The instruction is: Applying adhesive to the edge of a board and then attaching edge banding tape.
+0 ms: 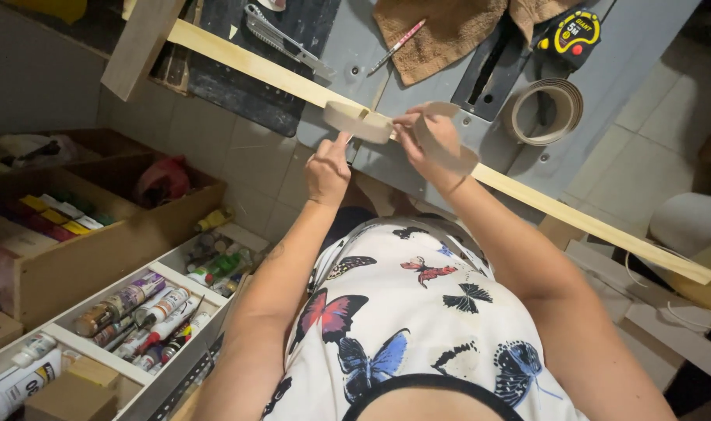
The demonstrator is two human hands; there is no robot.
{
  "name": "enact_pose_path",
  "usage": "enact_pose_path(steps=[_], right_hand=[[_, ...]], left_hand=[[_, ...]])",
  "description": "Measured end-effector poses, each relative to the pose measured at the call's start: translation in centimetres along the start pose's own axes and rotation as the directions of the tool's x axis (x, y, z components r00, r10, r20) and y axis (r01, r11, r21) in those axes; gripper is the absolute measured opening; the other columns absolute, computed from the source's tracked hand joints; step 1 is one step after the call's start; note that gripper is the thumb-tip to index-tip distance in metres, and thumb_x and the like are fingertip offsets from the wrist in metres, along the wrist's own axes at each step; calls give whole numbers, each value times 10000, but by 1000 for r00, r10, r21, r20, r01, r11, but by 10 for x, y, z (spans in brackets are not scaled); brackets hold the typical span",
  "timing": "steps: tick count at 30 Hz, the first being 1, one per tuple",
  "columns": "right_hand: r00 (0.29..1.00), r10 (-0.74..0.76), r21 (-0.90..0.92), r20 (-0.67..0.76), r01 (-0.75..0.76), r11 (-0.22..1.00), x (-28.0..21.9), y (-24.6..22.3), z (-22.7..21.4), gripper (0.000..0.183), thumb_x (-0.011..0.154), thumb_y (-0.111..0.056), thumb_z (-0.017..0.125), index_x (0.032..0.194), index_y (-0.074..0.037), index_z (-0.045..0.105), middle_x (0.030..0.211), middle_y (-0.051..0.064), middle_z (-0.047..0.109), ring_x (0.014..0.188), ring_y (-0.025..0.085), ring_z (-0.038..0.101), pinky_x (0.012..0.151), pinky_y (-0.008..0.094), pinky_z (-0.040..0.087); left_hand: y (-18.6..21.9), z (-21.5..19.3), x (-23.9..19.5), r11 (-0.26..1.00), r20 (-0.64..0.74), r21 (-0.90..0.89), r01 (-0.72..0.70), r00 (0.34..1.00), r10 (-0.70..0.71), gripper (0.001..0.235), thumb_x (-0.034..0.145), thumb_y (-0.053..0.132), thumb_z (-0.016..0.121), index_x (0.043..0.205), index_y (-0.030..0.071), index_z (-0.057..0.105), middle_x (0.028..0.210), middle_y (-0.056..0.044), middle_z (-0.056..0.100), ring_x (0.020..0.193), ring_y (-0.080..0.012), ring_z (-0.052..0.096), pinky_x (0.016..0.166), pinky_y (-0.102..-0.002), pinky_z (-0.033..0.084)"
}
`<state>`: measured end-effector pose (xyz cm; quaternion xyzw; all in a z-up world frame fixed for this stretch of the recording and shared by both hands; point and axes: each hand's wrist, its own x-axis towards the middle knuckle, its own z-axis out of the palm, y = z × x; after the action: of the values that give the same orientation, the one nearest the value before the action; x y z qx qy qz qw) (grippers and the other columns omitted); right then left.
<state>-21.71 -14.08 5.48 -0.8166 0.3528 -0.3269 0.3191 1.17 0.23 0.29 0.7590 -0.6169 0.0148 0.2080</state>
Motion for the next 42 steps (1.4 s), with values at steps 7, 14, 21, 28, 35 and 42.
enact_pose_path(steps=[7, 14, 21, 28, 35, 42], right_hand=[[997, 40, 102, 66, -46, 994, -6, 5, 5, 398, 878, -277, 931, 1221, -179, 755, 1142, 74, 646, 1014, 329, 676, 880, 426, 565], [994, 108, 288, -30, -95, 953, -1, -7, 6, 392, 927, -209, 909, 1249, -108, 708, 1139, 115, 616, 1021, 303, 637, 914, 406, 537], [918, 396, 440, 38, -371, 818, -15, -2, -11, 247, 881, -169, 932, 1038, -86, 761, 990, 100, 678, 941, 247, 689, 865, 357, 558], [776, 601, 415, 191, -619, 667, -47, -3, -45, 337, 883, -149, 931, 1185, -145, 781, 1050, -6, 747, 1037, 94, 658, 980, 332, 575], [593, 757, 296, 274, -801, 521, -40, -20, -52, 409, 923, -299, 879, 1292, -208, 730, 1287, 74, 731, 1317, 291, 636, 1132, 485, 498], [598, 749, 460, 284, -771, 441, -51, 1, -51, 458, 900, -236, 905, 1314, -171, 718, 1335, 85, 706, 1394, 298, 575, 1171, 476, 452]], left_hand=[[-16, 27, -12, 999, -47, -26, -45, 998, 44, 584, 933, 173, 645, 1502, 299, 611, 827, 32, 550, 715, -209, 703, 676, -341, 595], [11, 2, 3, 994, -60, 47, -99, 993, 102, 455, 961, 208, 627, 1395, 324, 702, 725, 30, 543, 579, -202, 651, 589, -322, 569], [-8, -8, 10, 995, -117, -34, -94, 989, 90, 474, 1037, 278, 430, 1432, 296, 690, 738, 36, 493, 617, -201, 638, 605, -319, 562], [-20, -15, 19, 999, -176, 3, -41, 984, 41, 416, 985, 133, 616, 1355, 268, 750, 746, 26, 507, 644, -202, 657, 599, -310, 553], [-3, 28, -15, 997, -105, -30, -77, 992, 73, 625, 844, 135, 694, 1451, 281, 673, 805, 29, 562, 679, -238, 686, 608, -367, 574], [49, 25, -26, 979, 68, -29, -203, 977, 204, 794, 781, 172, 730, 1537, 350, 566, 806, -1, 569, 601, -250, 678, 602, -381, 590]])
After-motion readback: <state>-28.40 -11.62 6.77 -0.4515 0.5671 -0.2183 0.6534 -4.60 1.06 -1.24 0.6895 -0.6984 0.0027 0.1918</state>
